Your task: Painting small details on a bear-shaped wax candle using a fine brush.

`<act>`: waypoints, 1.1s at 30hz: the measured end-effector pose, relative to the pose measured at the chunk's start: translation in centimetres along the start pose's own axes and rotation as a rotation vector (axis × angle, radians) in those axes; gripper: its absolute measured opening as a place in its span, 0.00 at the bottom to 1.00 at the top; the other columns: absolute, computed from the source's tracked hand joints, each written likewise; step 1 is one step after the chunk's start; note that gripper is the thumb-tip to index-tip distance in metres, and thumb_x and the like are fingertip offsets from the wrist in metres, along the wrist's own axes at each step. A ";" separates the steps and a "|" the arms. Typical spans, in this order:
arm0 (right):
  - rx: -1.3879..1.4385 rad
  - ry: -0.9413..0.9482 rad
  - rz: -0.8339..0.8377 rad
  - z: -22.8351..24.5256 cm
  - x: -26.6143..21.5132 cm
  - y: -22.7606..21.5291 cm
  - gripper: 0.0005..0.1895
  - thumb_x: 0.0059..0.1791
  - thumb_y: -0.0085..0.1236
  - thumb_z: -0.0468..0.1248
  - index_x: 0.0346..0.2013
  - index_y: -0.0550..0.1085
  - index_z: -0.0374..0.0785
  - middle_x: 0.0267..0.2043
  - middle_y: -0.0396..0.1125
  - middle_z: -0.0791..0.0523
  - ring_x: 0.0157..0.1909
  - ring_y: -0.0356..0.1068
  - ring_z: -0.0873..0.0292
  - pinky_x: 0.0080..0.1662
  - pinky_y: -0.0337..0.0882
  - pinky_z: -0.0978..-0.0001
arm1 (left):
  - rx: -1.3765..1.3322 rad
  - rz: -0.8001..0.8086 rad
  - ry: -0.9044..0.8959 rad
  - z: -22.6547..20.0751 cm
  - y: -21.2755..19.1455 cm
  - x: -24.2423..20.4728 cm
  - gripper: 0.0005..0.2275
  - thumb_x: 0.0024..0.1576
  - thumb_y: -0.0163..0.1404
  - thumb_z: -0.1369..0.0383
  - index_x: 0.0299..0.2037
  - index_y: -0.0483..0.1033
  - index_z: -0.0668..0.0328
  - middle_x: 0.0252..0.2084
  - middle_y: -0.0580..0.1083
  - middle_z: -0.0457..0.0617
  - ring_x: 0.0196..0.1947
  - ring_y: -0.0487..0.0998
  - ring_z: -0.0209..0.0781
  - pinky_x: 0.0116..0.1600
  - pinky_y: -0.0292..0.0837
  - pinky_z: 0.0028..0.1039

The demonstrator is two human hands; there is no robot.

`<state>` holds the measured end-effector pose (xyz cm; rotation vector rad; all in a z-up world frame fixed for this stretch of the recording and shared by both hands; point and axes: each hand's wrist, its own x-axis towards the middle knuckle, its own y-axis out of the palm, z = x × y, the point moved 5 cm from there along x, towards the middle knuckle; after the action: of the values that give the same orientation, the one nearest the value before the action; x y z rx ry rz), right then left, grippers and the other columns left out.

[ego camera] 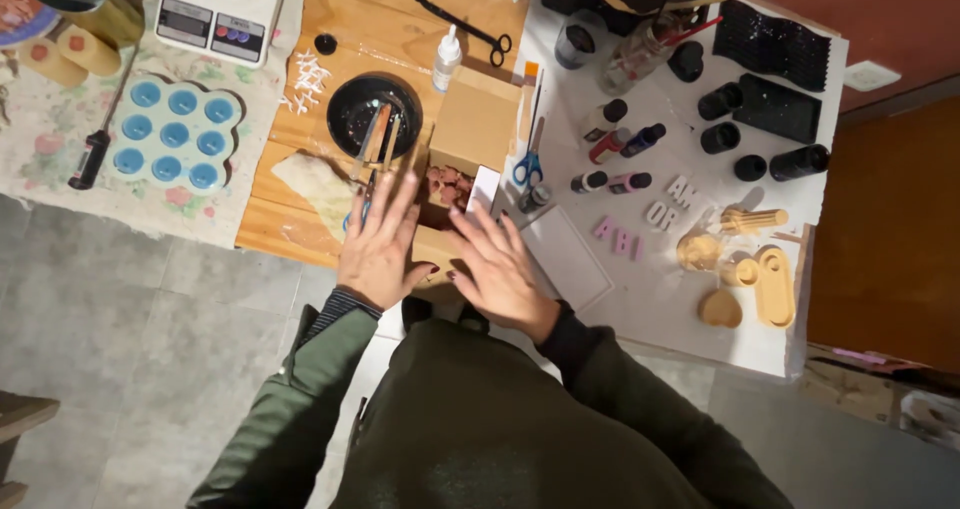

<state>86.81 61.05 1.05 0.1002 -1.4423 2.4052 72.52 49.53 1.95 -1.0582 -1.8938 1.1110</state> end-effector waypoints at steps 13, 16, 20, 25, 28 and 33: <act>0.034 0.144 -0.101 -1.3 -2.5 -0.3 0.29 0.47 0.62 0.36 0.60 0.67 0.27 0.66 0.60 0.43 0.72 0.56 0.40 0.68 0.60 0.51 | -0.128 0.030 0.145 3.9 4.5 -2.0 0.27 0.49 0.61 0.59 0.56 0.74 0.67 0.74 0.58 0.61 0.76 0.54 0.53 0.73 0.52 0.46; 0.139 0.246 -0.073 -2.5 -3.3 1.1 0.30 0.50 0.62 0.36 0.63 0.65 0.28 0.70 0.58 0.42 0.71 0.59 0.40 0.67 0.62 0.54 | -0.195 -0.016 0.142 4.4 5.3 -2.1 0.23 0.51 0.62 0.63 0.54 0.75 0.67 0.73 0.61 0.61 0.74 0.59 0.55 0.72 0.57 0.44; 0.207 0.237 -0.177 -3.5 -2.8 2.6 0.30 0.50 0.62 0.35 0.64 0.65 0.28 0.68 0.60 0.40 0.68 0.63 0.39 0.65 0.66 0.55 | -0.271 -0.041 0.115 4.9 5.7 -2.1 0.21 0.50 0.63 0.65 0.52 0.76 0.66 0.71 0.62 0.61 0.72 0.61 0.57 0.70 0.61 0.41; 0.431 0.453 -0.326 -5.6 -1.3 3.3 0.20 0.49 0.65 0.33 0.55 0.75 0.28 0.45 0.76 0.45 0.46 0.79 0.54 0.47 0.76 0.69 | -0.332 -0.034 0.099 5.3 6.1 -1.8 0.21 0.47 0.65 0.67 0.50 0.77 0.65 0.70 0.64 0.59 0.70 0.64 0.56 0.67 0.65 0.39; 0.471 0.581 -0.280 -6.0 -0.8 4.0 0.17 0.48 0.65 0.33 0.51 0.77 0.29 0.38 0.78 0.48 0.38 0.80 0.58 0.41 0.76 0.71 | -0.371 -0.020 0.085 5.4 6.4 -1.7 0.21 0.46 0.65 0.68 0.50 0.77 0.65 0.70 0.65 0.60 0.69 0.65 0.56 0.67 0.66 0.38; 0.498 0.547 -0.340 -7.8 -1.7 6.1 0.15 0.49 0.63 0.31 0.49 0.77 0.28 0.38 0.78 0.48 0.38 0.80 0.60 0.41 0.77 0.72 | -0.375 -0.011 0.041 6.0 8.0 -1.9 0.20 0.47 0.65 0.68 0.49 0.77 0.65 0.70 0.66 0.57 0.68 0.67 0.54 0.65 0.68 0.37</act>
<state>87.33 64.78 -8.29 -0.1712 -0.5273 2.2079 70.65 48.17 -7.95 -1.2585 -2.1218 0.7346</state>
